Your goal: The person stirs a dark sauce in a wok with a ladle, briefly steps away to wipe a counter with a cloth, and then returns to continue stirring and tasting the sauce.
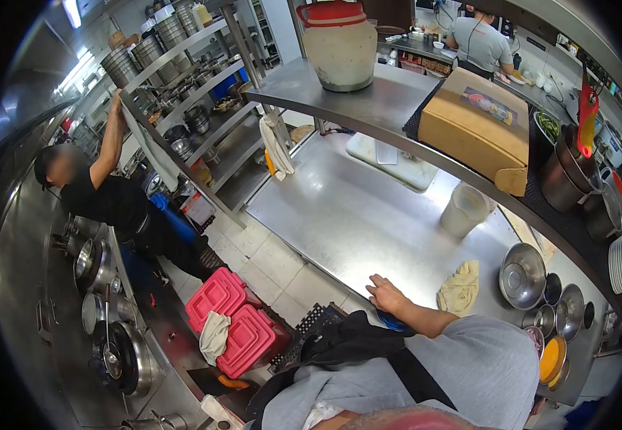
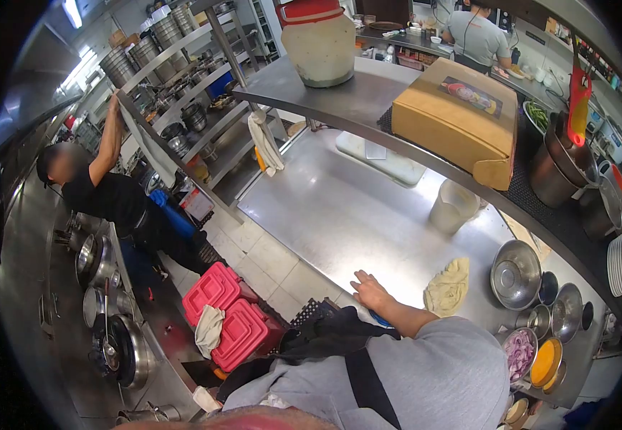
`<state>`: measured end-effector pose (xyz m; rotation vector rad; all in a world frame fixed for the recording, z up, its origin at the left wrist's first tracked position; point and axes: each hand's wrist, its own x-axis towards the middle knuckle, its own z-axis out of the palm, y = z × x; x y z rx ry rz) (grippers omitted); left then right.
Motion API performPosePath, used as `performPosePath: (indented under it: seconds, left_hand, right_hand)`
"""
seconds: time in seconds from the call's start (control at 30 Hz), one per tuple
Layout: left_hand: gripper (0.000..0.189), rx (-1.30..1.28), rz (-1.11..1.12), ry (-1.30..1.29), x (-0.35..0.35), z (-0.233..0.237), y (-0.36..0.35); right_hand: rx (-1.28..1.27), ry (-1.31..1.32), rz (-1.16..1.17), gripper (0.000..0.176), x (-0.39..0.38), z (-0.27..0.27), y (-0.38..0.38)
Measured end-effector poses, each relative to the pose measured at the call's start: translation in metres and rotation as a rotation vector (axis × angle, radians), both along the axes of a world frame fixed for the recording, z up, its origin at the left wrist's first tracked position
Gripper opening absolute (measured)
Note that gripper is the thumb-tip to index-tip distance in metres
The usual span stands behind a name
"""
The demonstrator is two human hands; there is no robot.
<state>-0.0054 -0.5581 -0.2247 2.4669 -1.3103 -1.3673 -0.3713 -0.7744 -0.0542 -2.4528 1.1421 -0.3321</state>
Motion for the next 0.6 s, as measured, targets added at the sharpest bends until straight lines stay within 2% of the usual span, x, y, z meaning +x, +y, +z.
performPosePath:
  seconds: [0.3, 0.6]
  left_hand:
    - [0.035, -0.013, 0.011, -0.016, 0.007, 0.009, 0.0]
    - [0.038, -0.003, 0.031, -0.047, 0.026, 0.014, 0.031]
  right_hand:
    - [0.051, 0.048, -0.01, 0.037, 0.004, 0.0, -0.002]
    - [0.007, 0.018, -0.039, 0.038, 0.004, -0.003, 0.001]
